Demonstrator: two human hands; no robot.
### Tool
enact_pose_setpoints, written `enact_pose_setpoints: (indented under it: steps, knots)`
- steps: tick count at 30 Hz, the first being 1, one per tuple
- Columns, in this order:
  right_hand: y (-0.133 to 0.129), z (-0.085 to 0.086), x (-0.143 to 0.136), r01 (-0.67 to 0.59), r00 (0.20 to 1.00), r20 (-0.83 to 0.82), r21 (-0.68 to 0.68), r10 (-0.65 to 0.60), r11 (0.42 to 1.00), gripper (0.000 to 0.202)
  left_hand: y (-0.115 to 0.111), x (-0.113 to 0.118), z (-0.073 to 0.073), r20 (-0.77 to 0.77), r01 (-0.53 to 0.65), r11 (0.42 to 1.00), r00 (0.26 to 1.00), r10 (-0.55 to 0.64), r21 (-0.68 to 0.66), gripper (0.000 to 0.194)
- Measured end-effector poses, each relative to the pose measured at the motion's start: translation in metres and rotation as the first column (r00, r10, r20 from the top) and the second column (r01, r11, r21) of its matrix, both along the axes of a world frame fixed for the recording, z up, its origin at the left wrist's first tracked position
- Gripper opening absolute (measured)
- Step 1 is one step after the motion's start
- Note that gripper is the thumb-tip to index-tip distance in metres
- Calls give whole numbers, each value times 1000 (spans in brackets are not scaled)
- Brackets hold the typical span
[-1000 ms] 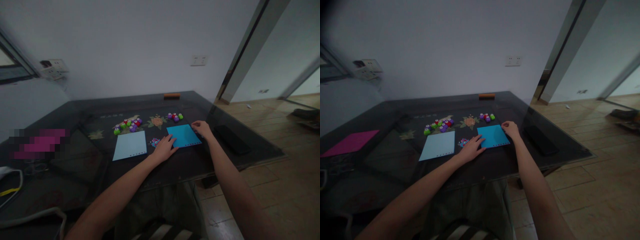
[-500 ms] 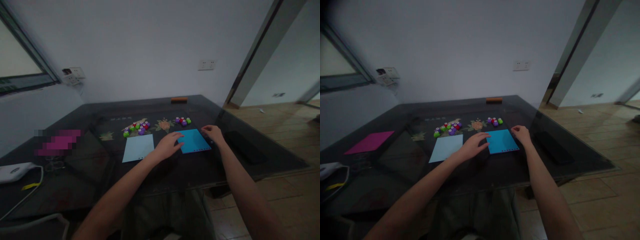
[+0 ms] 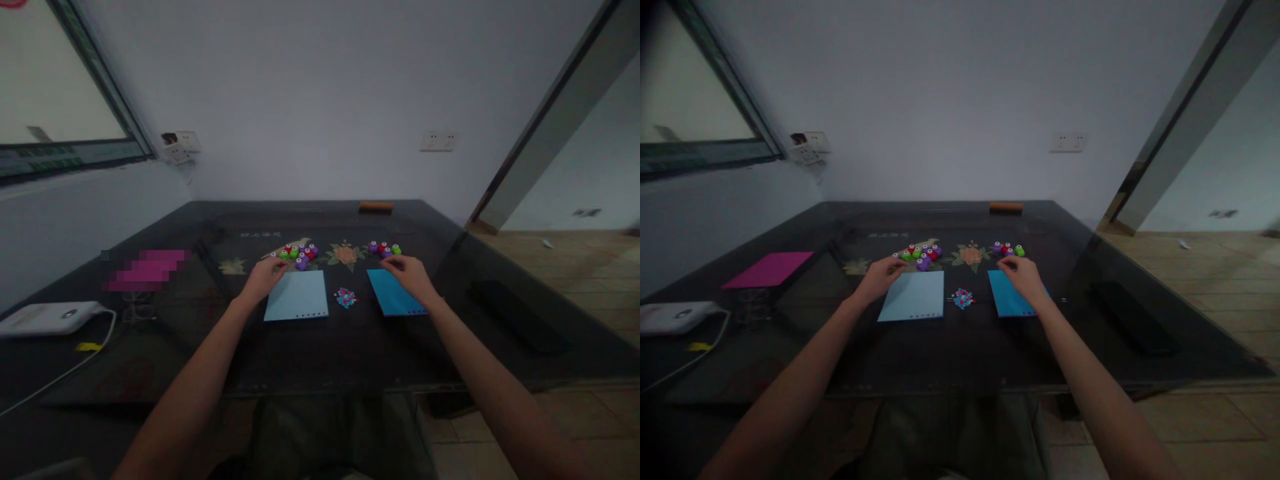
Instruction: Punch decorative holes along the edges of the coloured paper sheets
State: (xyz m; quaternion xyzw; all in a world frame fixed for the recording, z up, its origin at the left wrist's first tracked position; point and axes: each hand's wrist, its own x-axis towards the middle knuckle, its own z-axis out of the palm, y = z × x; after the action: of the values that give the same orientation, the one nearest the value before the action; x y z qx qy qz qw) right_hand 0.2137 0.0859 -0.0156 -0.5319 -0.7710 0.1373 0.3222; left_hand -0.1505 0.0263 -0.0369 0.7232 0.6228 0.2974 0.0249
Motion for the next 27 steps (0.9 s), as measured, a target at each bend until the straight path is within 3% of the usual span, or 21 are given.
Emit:
enact_pose_setpoints:
  steps: [3, 5, 8, 10, 15, 20, 27]
  knots:
    - [-9, 3, -51, -218, 976, -17, -54, 217, 975, 18, 0, 1, 2, -37, 30, 999, 999, -31, -20, 24]
    - [-8, 1, -80, -265, 964, -8, -35, 265, 964, 19, 1, 1, 1, -66, 49, 998, 996, -52, -38, 24]
    - [-1, -9, -112, -299, 950, 82, -50, 302, 953, 23, -1, -1, -3, -110, 45, 997, 993, -52, -62, 26]
    - [3, -17, -125, -223, 950, 197, -113, 242, 968, 25, -3, 0, -4, -134, 40, 995, 990, -52, -95, 27]
    - [1, -28, -144, -240, 899, 349, -108, 263, 965, 27, -7, 4, -5, -137, 61, 991, 988, -77, -116, 29]
    - [-6, -28, -154, -297, 842, 459, -48, 285, 954, 43, -4, 3, -13, -136, 100, 984, 983, -120, -145, 33]
    - [-6, -34, -152, -321, 819, 492, -34, 295, 947, 45, 0, -3, -24, -213, 52, 972, 972, -102, -229, 52]
